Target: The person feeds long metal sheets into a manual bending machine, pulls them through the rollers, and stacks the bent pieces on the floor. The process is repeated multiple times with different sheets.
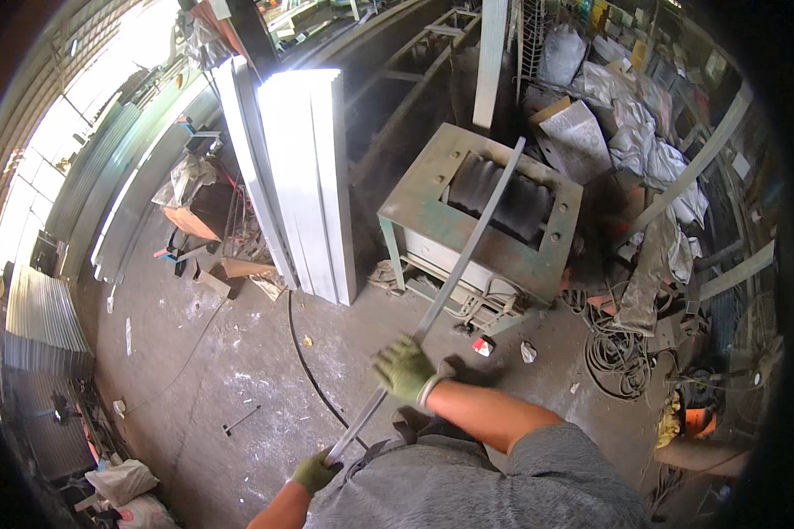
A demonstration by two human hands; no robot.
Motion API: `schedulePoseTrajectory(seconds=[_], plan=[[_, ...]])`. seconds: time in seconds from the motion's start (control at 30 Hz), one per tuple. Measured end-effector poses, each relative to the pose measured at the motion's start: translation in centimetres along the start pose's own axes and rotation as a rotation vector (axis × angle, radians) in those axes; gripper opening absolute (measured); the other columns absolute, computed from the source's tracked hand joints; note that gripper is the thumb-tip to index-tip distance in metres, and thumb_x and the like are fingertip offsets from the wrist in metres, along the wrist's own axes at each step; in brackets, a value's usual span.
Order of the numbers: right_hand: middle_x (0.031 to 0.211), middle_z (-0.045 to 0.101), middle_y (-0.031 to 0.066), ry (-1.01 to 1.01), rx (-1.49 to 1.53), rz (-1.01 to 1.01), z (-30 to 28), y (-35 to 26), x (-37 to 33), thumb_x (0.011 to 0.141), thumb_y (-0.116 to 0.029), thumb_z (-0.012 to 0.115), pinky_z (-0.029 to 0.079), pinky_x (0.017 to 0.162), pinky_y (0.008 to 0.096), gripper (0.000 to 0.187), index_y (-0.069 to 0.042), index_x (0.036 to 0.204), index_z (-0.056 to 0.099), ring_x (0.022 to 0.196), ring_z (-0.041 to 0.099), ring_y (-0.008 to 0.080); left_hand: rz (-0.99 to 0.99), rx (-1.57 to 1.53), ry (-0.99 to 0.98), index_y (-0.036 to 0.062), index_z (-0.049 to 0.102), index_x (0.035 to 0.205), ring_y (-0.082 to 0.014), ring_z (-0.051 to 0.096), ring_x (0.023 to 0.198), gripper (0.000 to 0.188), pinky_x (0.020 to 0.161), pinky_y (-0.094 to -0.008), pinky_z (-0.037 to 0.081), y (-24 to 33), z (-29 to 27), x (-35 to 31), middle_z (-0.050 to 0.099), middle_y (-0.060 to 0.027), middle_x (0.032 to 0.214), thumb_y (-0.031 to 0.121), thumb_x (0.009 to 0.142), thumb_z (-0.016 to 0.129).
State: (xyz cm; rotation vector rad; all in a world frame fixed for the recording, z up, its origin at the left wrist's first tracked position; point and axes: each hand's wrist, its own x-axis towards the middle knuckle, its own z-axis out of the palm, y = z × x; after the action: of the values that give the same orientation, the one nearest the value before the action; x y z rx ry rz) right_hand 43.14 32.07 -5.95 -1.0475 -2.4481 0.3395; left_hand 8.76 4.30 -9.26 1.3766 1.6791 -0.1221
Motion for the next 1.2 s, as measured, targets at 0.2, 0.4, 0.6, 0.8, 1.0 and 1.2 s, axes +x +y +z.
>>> schedulePoseTrajectory(seconds=[0.2,0.4,0.6,0.8,1.0,1.2], plan=[[0.161,0.061,0.0222,0.371,-0.104,0.249,-6.4,13.4,1.4,0.104,-0.024,0.072,0.044,0.126,0.058,0.05,-0.001,0.148,0.066,0.144,0.059,0.0462,0.187,0.206,0.053,0.0089,0.072,0.137,-0.0554,0.075,0.112,0.044,0.094,-0.0632,0.061,18.2,-3.2,14.3,0.08,-0.031,0.116,0.041,0.107,0.065],[0.156,0.064,0.0288,0.485,-0.024,0.618,-6.1,18.7,-8.6,0.105,-0.015,0.073,0.048,0.124,0.0569,0.052,0.002,0.153,0.061,0.146,0.06,0.0485,0.387,0.129,0.186,-0.0002,0.078,0.115,-0.0553,0.076,0.108,0.045,0.093,-0.0631,0.061,39.6,-7.1,28.3,0.079,-0.0341,0.109,0.041,0.106,0.063],[0.154,0.067,0.0268,0.204,-0.117,1.072,-1.5,18.0,-30.6,0.107,-0.028,0.068,0.05,0.122,0.0579,0.05,0.0,0.148,0.068,0.141,0.064,0.0466,0.55,0.753,0.157,0.0012,0.084,0.115,-0.0461,0.082,0.11,0.032,0.094,-0.0549,0.065,55.4,-11.0,43.5,0.083,-0.0286,0.116,0.026,0.107,0.065],[0.148,0.075,0.0203,-0.09,-0.137,1.711,-2.0,16.6,-44.3,0.111,-0.04,0.06,0.055,0.117,0.0534,0.047,-0.009,0.142,0.077,0.136,0.069,0.0432,0.362,0.546,0.151,0.0024,0.085,0.122,-0.0454,0.078,0.122,0.038,0.103,-0.0526,0.063,64.3,-11.5,50.4,0.081,-0.0287,0.128,0.029,0.105,0.063],[0.129,0.081,0.0226,0.073,-0.051,1.773,-2.7,19.5,-42.5,0.108,-0.036,0.062,0.06,0.108,0.0542,0.041,-0.005,0.127,0.082,0.121,0.076,0.045,0.693,1.156,-0.007,0.0007,0.085,0.126,-0.0478,0.075,0.13,0.042,0.108,-0.0533,0.061,67.2,-13.0,52.5,0.079,-0.0292,0.133,0.029,0.102,0.066],[0.135,0.08,0.0227,0.33,-0.082,1.407,-3.8,22.8,-34.8,0.11,-0.03,0.063,0.059,0.112,0.0512,0.037,-0.003,0.13,0.08,0.128,0.074,0.0436,0.534,0.813,0.017,-0.0003,0.085,0.123,-0.0492,0.076,0.126,0.045,0.109,-0.053,0.061,58.6,-11.6,46.3,0.08,-0.0305,0.128,0.035,0.103,0.066]])
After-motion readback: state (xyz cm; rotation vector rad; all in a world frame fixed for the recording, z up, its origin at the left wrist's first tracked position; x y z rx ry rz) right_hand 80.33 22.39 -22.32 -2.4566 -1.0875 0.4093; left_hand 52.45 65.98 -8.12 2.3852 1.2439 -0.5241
